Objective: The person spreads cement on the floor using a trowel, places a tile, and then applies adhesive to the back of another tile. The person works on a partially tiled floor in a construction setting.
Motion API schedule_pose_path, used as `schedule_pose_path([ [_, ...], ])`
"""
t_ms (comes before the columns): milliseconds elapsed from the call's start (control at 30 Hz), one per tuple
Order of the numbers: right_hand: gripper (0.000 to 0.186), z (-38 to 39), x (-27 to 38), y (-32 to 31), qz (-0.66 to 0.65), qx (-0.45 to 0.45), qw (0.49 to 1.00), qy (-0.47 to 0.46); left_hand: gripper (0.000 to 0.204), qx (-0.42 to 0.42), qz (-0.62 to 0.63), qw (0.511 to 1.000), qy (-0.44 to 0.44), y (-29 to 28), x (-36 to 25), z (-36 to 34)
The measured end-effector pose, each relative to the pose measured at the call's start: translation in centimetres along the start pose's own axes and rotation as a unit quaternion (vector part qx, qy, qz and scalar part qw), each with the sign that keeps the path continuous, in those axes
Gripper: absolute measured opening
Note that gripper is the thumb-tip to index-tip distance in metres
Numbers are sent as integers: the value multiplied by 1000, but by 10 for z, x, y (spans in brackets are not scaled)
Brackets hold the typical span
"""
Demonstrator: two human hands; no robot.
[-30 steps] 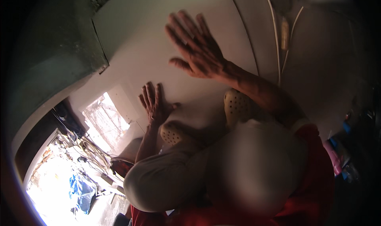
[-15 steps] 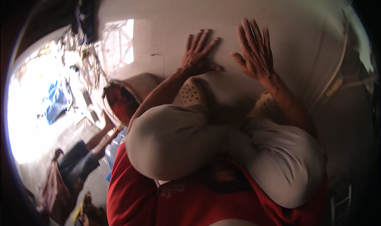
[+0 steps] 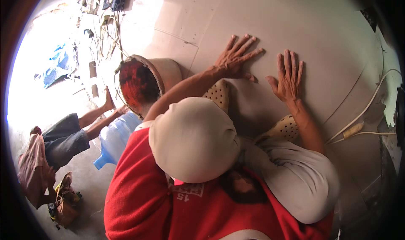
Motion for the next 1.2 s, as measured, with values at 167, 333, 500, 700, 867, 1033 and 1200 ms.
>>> schedule_pose_path([
  [167, 86, 11, -8, 0, 13, -42, 999, -10, 128, 19, 0, 1000, -1, -4, -3, -3],
  [333, 78, 57, -50, -20, 19, -82, 991, 106, 115, -49, 21, 995, -83, -4, 26, 6],
  [500, 79, 166, -112, -74, 81, -198, 941, 264, 89, -88, 61, 883, -456, 19, 106, 71],
  [700, 74, 210, -133, -94, 111, -148, 908, 375, 88, -63, -5, 889, -453, 9, 108, 68],
  [867, 69, 42, -117, -173, 121, -159, 963, 182, 108, -2, 20, 926, -378, -4, 97, 22],
  [1033, 70, -134, -64, -287, 150, -337, 926, -86, 131, 65, 34, 919, -386, 0, 97, 11],
  [1200, 79, -235, -96, -196, 179, -241, 954, -8, 136, 54, 63, 920, -383, 2, 96, 12],
])
Point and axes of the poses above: each hand's wrist, its own z-axis away from the middle knuckle, its own y-axis out of the palm, x = y × z, the point moved 9 cm from there along -z, towards the middle knuckle, and after that the axes turned 14 degrees about -z, right-handed, at the moved point
